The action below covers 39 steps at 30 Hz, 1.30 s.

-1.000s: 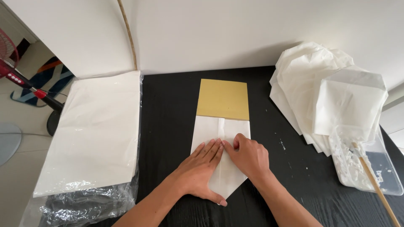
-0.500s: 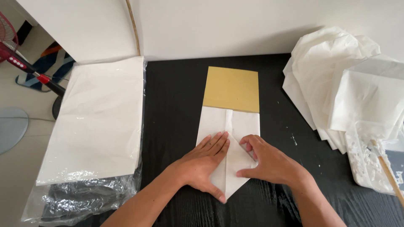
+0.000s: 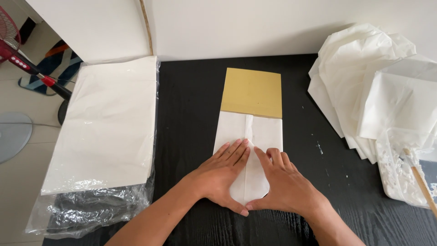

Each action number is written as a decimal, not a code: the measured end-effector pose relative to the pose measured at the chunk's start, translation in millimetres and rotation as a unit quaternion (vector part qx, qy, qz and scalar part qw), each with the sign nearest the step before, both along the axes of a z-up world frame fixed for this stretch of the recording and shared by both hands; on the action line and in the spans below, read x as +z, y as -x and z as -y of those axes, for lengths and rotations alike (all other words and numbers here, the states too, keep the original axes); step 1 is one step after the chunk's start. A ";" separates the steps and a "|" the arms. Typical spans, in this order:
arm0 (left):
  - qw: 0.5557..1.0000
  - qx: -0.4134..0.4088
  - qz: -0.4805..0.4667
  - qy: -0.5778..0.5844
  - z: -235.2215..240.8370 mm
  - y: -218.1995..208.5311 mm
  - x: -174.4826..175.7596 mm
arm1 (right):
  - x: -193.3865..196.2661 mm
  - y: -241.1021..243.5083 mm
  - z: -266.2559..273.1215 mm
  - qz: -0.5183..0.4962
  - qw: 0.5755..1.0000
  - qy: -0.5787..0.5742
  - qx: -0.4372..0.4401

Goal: The person folds a white sheet of paper on a black table, then uses a brush to apply white adhesive to the folded edges and presses them to seal. The process is repeated to form a small paper packet.

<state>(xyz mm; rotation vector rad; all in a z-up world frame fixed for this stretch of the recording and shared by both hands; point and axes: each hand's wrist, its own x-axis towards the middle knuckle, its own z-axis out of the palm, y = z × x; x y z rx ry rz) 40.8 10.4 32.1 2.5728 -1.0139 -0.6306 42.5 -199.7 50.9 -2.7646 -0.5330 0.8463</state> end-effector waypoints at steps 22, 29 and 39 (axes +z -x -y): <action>0.995 0.024 -0.020 -0.090 9.9 7.5 14.7 | 35.1 -16.4 21.5 -0.049 0.978 0.064 -0.192; 0.992 0.105 -0.069 0.005 4.7 -1.5 2.1 | 9.8 -16.8 7.3 0.044 0.988 -0.051 -0.137; 0.942 0.301 0.042 0.141 11.8 -6.2 -22.7 | -4.9 -17.3 -10.6 0.074 0.972 -0.100 -0.200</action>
